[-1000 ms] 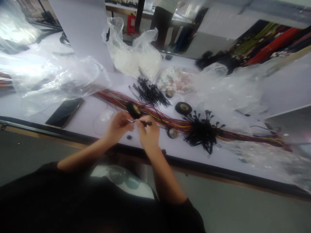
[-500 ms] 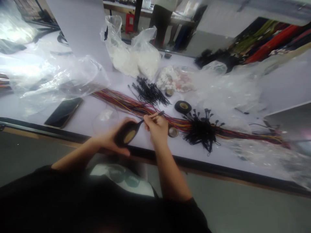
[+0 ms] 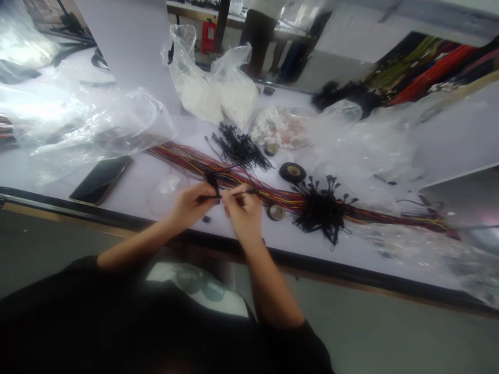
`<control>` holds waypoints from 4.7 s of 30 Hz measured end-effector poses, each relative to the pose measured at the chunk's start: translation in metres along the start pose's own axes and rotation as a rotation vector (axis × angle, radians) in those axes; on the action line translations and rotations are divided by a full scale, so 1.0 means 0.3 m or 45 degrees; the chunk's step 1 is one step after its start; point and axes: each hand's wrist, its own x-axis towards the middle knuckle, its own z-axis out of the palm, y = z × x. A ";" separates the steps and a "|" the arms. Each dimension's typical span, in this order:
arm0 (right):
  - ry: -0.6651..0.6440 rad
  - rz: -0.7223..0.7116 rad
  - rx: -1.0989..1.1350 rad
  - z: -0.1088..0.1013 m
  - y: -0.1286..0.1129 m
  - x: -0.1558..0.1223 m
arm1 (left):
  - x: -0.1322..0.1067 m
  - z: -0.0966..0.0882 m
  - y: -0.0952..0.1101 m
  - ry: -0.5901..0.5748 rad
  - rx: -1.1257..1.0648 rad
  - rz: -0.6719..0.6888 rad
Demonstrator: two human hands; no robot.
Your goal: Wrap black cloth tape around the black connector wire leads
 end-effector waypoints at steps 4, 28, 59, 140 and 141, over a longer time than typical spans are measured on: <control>-0.189 -0.038 -0.081 0.006 0.012 0.006 | -0.014 0.009 -0.009 0.027 -0.026 0.025; -0.018 0.073 0.125 -0.002 0.006 0.031 | -0.020 -0.105 0.013 -0.594 -0.303 0.225; 0.018 0.083 0.313 -0.018 0.007 0.052 | -0.034 -0.081 0.003 -0.458 -0.551 0.213; 0.121 -0.003 -0.050 -0.031 0.070 0.010 | -0.053 -0.003 -0.023 -0.173 -0.803 -0.138; 0.131 -0.008 -0.045 -0.034 0.076 0.014 | -0.062 -0.020 -0.018 -0.240 -0.688 -0.059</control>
